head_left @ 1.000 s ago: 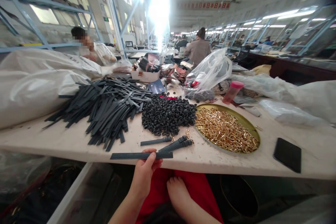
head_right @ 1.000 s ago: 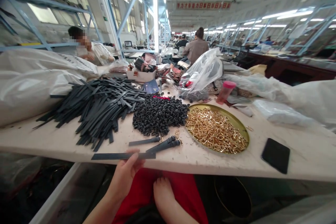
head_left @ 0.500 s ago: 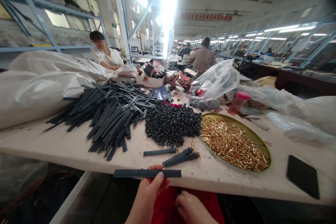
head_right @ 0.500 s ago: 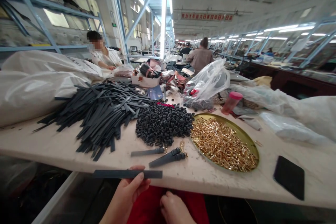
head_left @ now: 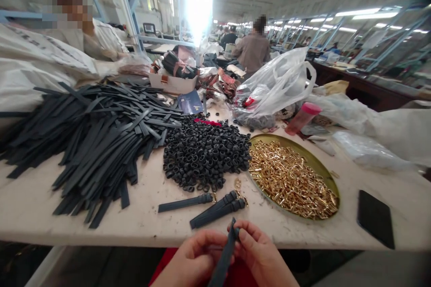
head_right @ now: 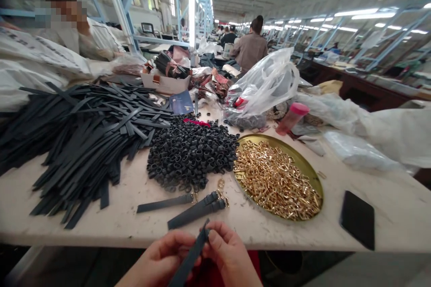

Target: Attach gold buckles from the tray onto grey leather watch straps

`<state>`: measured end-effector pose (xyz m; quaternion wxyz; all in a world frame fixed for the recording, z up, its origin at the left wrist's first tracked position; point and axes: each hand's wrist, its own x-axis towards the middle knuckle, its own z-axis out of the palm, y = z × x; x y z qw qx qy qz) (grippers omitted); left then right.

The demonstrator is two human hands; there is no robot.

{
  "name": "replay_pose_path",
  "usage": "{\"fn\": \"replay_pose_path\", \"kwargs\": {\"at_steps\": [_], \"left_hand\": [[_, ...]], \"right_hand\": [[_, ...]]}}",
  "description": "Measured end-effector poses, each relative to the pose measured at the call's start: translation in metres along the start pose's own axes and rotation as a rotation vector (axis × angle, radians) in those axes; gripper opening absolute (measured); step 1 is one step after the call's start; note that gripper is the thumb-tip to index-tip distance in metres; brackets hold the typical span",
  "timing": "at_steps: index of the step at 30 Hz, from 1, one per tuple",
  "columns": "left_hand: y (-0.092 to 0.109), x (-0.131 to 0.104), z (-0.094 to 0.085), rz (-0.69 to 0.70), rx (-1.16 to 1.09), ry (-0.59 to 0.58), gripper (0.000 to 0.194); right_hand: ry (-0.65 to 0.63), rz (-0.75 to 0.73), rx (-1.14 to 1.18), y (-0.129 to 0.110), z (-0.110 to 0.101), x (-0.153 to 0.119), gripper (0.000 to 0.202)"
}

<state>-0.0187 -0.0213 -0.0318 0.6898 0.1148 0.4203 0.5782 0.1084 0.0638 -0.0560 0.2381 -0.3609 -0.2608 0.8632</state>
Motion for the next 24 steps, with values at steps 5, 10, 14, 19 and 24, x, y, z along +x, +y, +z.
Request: {"fn": "replay_pose_path", "kwargs": {"at_steps": [5,10,14,19,24], "left_hand": [[0.010,0.017,-0.001,-0.224,0.162,-0.111,0.026],[0.005,0.033,-0.001,-0.146,0.531,0.023,0.017],[0.005,0.035,0.000,-0.158,0.575,-0.014,0.021],[0.002,0.035,0.003,-0.154,0.563,-0.028,0.023],[-0.001,0.030,0.007,-0.232,0.503,-0.042,0.025]], "right_hand": [[-0.018,0.032,-0.017,-0.002,-0.012,0.009,0.025],[0.140,0.011,0.107,-0.007,-0.017,0.015,0.034],[0.132,-0.022,0.048,-0.010,-0.021,0.014,0.039],[0.094,-0.106,-0.237,-0.011,-0.023,0.011,0.040],[0.080,-0.066,-0.382,-0.016,-0.022,0.013,0.039]]}}
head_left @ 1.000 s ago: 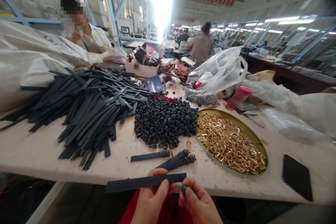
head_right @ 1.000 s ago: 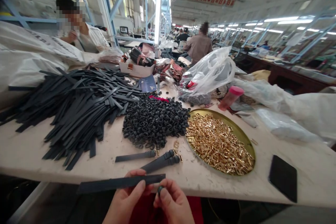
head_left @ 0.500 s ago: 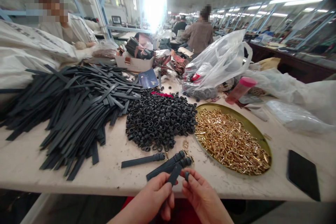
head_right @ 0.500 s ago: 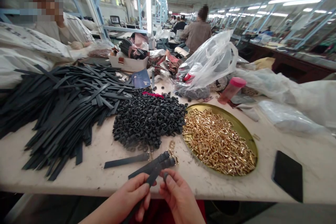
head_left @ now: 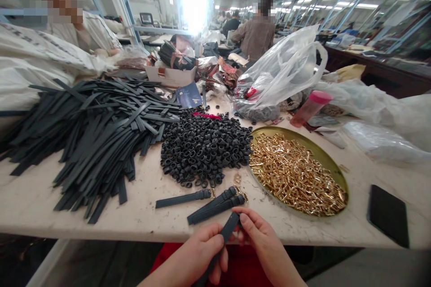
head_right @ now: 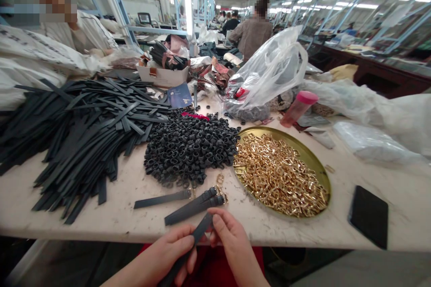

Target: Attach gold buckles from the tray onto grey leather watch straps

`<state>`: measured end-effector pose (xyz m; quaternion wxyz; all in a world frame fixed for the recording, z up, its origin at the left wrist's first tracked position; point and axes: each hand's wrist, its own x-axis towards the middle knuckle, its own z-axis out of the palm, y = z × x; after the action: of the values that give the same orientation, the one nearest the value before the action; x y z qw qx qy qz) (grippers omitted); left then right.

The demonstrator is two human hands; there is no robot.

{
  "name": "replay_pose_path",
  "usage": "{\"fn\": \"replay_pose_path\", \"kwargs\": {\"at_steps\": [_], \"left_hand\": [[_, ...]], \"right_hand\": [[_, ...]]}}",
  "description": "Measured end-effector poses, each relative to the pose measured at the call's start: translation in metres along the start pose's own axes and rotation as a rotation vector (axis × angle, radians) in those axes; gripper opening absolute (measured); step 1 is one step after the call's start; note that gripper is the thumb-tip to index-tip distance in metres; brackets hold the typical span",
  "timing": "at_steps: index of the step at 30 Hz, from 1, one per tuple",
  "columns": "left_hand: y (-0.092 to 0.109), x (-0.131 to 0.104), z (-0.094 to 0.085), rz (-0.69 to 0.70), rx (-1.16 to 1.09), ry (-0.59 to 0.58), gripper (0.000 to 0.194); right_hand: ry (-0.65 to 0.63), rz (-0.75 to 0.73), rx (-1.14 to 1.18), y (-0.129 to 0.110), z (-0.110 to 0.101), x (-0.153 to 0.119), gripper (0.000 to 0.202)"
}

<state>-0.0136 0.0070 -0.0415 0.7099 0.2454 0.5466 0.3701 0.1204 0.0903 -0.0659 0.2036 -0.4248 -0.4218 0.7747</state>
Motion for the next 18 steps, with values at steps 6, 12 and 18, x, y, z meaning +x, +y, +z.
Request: {"fn": "replay_pose_path", "kwargs": {"at_steps": [6,12,18], "left_hand": [[-0.006,-0.005,0.002,0.011,0.140,0.004,0.022],[0.000,-0.015,-0.005,0.203,0.731,0.154,0.027],[0.001,-0.018,-0.003,0.268,0.893,0.144,0.030]], "right_hand": [[-0.086,0.008,-0.100,0.004,-0.005,-0.001,0.037],[-0.040,-0.194,-0.477,0.010,-0.006,-0.009,0.029],[-0.128,-0.367,-0.636,-0.003,0.002,-0.018,0.023]]}}
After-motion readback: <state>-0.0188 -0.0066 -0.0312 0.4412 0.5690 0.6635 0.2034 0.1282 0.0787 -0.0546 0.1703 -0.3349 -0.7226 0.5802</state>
